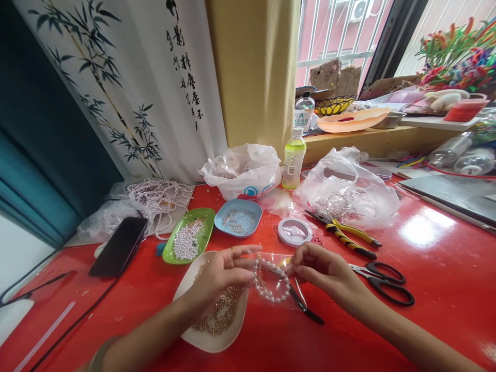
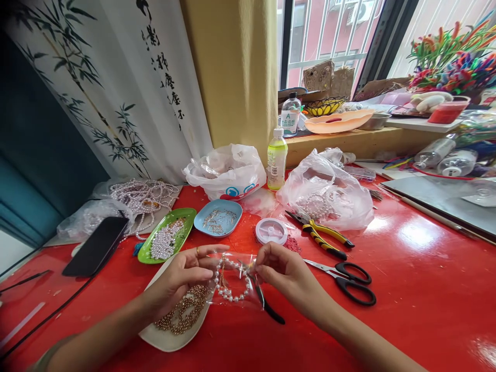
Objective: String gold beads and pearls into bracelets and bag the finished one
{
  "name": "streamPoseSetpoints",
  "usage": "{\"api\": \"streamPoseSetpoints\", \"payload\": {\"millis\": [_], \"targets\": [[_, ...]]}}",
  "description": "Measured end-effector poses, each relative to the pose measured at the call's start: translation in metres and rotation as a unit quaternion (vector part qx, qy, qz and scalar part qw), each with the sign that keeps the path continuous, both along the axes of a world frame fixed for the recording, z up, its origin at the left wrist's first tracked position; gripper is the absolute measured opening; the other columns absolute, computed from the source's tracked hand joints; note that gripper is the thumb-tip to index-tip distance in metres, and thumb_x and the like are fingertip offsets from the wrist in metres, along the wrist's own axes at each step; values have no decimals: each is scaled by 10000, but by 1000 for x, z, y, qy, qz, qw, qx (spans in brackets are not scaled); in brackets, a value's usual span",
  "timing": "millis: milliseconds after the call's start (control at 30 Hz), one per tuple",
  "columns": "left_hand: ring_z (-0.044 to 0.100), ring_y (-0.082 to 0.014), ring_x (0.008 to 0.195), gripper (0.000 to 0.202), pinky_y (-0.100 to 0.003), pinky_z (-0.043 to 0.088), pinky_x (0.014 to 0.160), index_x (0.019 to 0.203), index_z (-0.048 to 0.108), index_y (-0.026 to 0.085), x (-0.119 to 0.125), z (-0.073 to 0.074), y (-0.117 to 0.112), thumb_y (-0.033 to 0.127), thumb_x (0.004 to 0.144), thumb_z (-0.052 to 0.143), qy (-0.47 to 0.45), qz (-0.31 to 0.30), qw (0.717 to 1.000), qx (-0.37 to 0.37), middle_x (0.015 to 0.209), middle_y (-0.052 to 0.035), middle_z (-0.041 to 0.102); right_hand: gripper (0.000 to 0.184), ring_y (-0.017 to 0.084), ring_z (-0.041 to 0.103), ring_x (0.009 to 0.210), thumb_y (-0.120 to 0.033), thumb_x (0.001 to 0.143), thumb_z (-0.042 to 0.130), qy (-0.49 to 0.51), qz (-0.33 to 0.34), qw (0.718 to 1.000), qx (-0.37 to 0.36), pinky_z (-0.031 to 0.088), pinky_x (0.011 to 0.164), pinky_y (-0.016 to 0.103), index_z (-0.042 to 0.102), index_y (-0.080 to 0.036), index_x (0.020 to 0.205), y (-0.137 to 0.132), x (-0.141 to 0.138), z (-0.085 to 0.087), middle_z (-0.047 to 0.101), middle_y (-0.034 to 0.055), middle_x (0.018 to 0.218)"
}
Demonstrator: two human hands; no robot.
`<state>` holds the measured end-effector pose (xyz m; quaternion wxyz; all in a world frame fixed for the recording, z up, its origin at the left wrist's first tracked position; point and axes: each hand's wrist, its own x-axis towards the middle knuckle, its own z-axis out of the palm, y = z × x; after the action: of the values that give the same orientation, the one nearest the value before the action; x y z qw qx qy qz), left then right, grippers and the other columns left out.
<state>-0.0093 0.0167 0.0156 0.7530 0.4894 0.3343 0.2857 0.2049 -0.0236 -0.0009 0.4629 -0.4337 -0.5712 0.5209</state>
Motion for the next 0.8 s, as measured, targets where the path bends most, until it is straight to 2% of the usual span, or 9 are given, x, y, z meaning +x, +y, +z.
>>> {"api": "streamPoseSetpoints", "payload": {"millis": [100,167,233,300,433,600,700,767,800], "targets": [[589,-143,745,461,-252,424,699,1111,539,142,0,-3,0,98,658,608,25,5,1000,15,885,-78,671,149,104,518,600,-322,777,558,4,2,1000,9,427,554,234,496,-192,738,0,0,-1,553,-9,670],[590,-137,725,450,-247,421,683,1107,541,145,0,-6,1,95,663,603,35,9,999,23,877,-75,673,122,105,522,592,-308,791,545,10,8,1000,13,434,555,240,507,-205,844,-1,-1,-1,548,-18,669],[593,-138,724,446,-246,417,677,1106,540,148,0,-8,2,94,667,599,40,11,999,26,868,-73,676,200,113,535,588,-301,795,533,15,11,1000,8,441,561,252,484,-220,971,-2,-1,1,549,-26,658],[593,-129,706,446,-238,413,669,1107,536,149,0,-10,3,88,669,593,41,13,999,29,862,-72,679,226,118,540,582,-296,799,510,9,-5,1000,2,438,567,257,482,-214,1008,-3,0,3,550,-30,633],[590,-113,683,431,-227,416,667,1097,535,142,0,-10,4,79,673,582,42,19,998,34,867,-73,685,215,129,563,602,-330,819,432,-1,-39,999,-17,439,592,265,537,-187,939,-3,0,8,591,-2,651],[595,-115,699,427,-220,420,665,1091,533,151,1,-7,3,88,672,587,54,10,998,39,890,-68,683,219,111,533,554,-374,766,522,-72,-45,996,-25,426,554,237,578,-173,698,0,-4,6,580,-8,593],[609,-141,756,429,-230,424,675,1091,528,154,0,-6,3,116,669,592,77,25,996,40,932,-76,671,249,95,506,508,-374,765,523,-107,-52,993,-5,398,494,214,582,-166,641,3,0,10,582,-9,571],[617,-154,766,412,-240,430,675,1083,531,149,0,-5,4,143,675,586,93,44,994,45,969,-87,660,251,79,457,452,-375,749,542,-118,-117,986,23,360,437,198,583,-163,622,6,12,18,537,-27,510],[619,-157,760,397,-245,433,673,1074,535,145,0,-4,4,161,680,582,98,53,993,48,979,-92,656,244,71,432,430,-373,738,554,-115,-173,977,38,343,416,192,584,-162,619,8,21,23,507,-37,487]]}}
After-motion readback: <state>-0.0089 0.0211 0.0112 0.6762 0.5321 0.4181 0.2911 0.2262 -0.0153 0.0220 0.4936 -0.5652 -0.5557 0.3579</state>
